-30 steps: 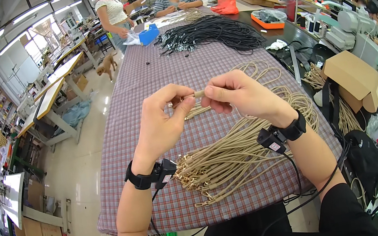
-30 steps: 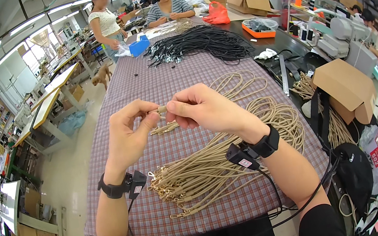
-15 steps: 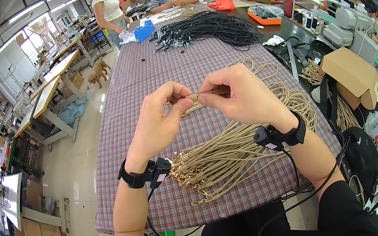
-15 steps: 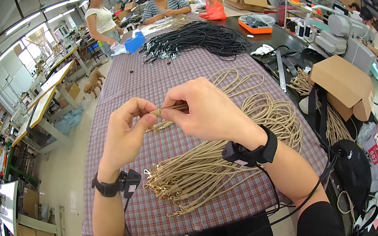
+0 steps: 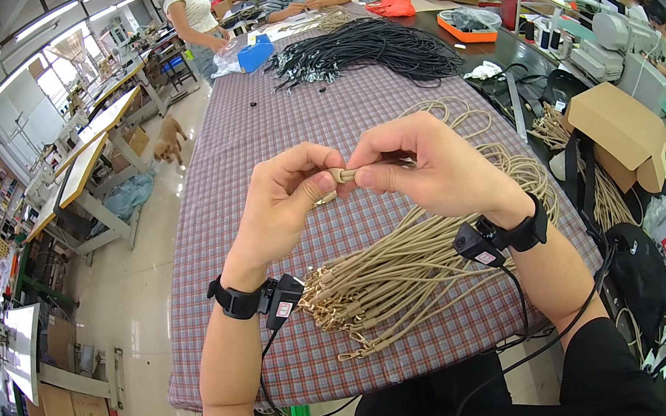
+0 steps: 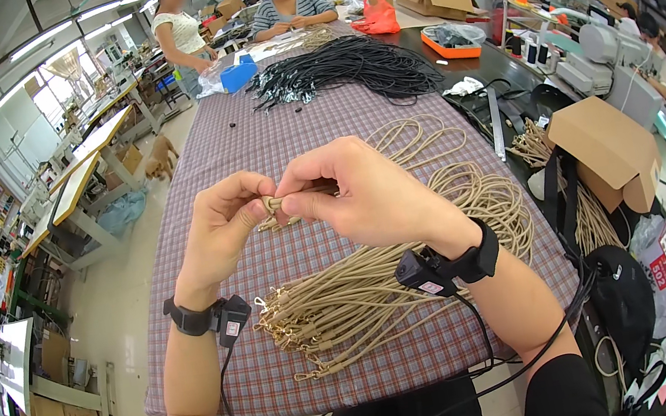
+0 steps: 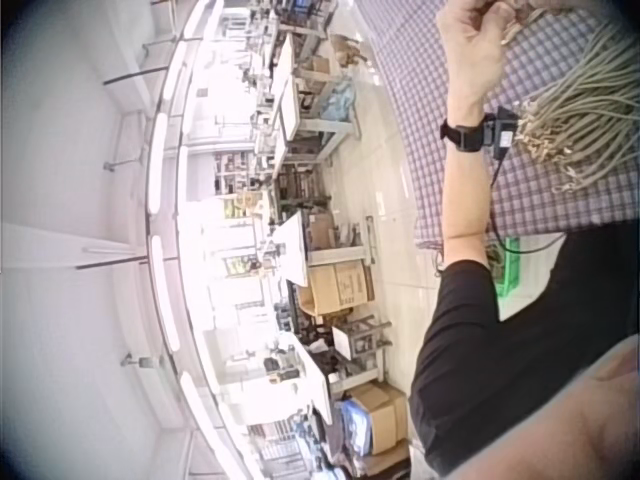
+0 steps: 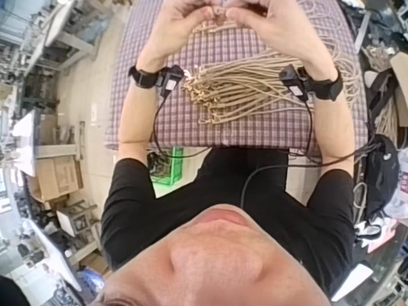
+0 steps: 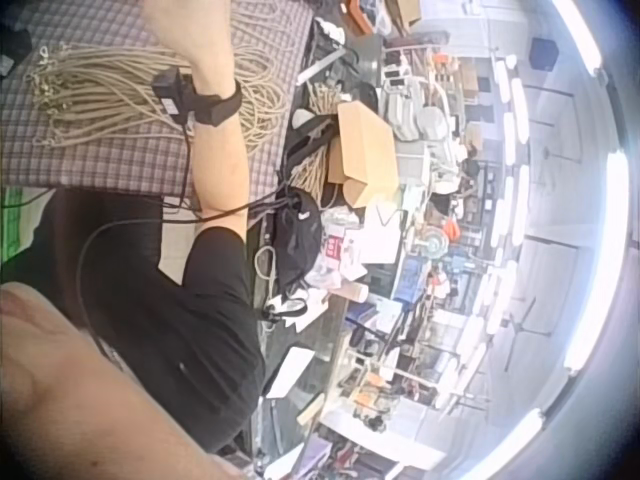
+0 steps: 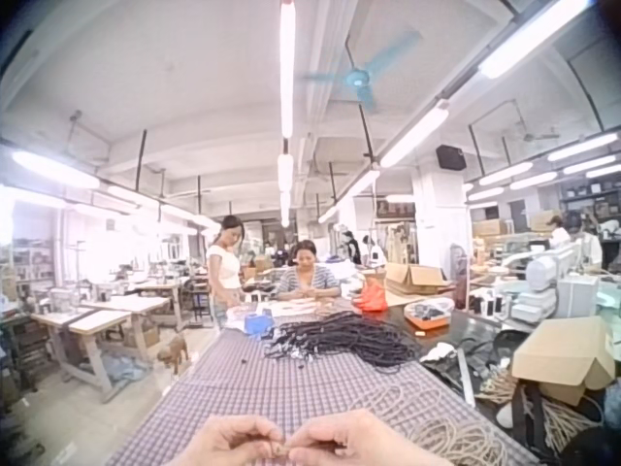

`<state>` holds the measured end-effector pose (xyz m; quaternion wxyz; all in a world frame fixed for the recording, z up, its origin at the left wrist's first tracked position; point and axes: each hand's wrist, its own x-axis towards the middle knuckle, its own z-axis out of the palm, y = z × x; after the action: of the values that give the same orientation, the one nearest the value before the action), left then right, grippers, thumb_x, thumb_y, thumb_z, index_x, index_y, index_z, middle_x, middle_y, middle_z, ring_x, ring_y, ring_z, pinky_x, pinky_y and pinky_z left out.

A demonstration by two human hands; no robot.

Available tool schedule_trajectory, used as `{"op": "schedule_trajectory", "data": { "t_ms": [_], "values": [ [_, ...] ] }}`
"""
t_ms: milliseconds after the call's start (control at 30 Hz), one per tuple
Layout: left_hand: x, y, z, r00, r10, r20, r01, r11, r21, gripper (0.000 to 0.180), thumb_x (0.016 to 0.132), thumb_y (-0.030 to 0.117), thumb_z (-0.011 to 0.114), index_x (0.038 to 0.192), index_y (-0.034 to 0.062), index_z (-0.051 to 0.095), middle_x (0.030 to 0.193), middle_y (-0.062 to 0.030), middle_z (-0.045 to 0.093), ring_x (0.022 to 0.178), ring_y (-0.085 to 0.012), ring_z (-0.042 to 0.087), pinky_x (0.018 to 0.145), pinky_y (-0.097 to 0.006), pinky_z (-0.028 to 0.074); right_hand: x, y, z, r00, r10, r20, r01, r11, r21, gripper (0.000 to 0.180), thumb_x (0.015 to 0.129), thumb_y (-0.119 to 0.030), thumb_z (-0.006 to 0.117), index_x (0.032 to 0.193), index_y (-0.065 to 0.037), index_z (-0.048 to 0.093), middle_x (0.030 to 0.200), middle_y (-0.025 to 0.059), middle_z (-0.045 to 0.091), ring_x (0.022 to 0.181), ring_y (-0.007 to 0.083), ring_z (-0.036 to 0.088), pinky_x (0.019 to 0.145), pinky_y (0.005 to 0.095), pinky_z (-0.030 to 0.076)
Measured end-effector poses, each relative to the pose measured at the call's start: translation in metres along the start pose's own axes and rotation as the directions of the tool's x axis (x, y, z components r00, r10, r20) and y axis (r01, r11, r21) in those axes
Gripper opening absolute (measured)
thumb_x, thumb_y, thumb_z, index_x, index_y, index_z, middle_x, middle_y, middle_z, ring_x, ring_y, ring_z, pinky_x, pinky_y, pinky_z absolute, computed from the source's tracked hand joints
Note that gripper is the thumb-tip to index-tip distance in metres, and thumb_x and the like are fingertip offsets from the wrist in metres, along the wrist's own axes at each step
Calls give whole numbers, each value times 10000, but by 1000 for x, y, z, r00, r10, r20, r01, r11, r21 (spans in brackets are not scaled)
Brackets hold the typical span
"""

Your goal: The person attaches small metal clips to the ends of beige cords. They pick up a cord, slide a clip onto the end, and place the finished item on the table. The process is repeated for multiple cords throughout the clip.

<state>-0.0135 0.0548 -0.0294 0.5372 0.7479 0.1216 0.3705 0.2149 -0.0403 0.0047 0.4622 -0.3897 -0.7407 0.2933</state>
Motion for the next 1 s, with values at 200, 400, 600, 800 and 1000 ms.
{"op": "schedule_trajectory", "data": {
  "t_ms": [200, 400, 600, 800, 1000],
  "values": [
    [0, -8, -1, 998, 38, 51, -29, 985, -167, 115, 1067, 21, 648, 1157, -34, 693, 1033, -54, 736, 949, -133, 689, 871, -304, 557, -2, -6, -1, 999, 22, 46, -22, 1000, -10, 85, 995, -22, 740, 1057, 27, 771, 883, 47, 756, 794, 100, 639, 735, 299, 516],
    [0, 2, -2, 1000, -24, 6, 24, 1000, 13, 117, 1058, 40, 667, 1147, -32, 694, 1015, -52, 744, 953, -123, 695, 859, -290, 564, -1, -4, 0, 1000, 1, -30, -2, 999, -46, 104, 987, -60, 753, 1021, 37, 769, 818, 84, 749, 708, 123, 633, 666, 314, 511],
    [-3, 12, 15, 988, 39, -151, 6, 959, 282, 86, 1036, 6, 679, 1108, -37, 694, 945, -44, 743, 859, -89, 671, 764, -260, 549, 2, 2, 8, 991, -6, -133, -12, 992, -129, 116, 954, -85, 768, 970, 30, 770, 715, 117, 710, 630, 144, 615, 610, 338, 486],
    [-4, 22, 23, 981, 2, -194, 46, 970, 239, 68, 1039, 12, 679, 1084, -35, 699, 872, -16, 714, 772, -57, 605, 687, -234, 497, 1, 3, 10, 986, 41, -160, -65, 987, -147, 98, 988, -60, 765, 998, 37, 770, 658, -34, 581, 619, 26, 441, 545, 272, 354],
    [-3, 12, 15, 986, -26, -163, 60, 976, 208, 99, 1042, 10, 673, 1125, -37, 700, 909, -34, 734, 796, -77, 643, 715, -245, 531, 3, 4, 7, 988, 52, -149, -76, 984, -159, 114, 965, -93, 757, 969, 18, 786, 635, 48, 603, 588, 109, 488, 564, 331, 407]
  ]
}}
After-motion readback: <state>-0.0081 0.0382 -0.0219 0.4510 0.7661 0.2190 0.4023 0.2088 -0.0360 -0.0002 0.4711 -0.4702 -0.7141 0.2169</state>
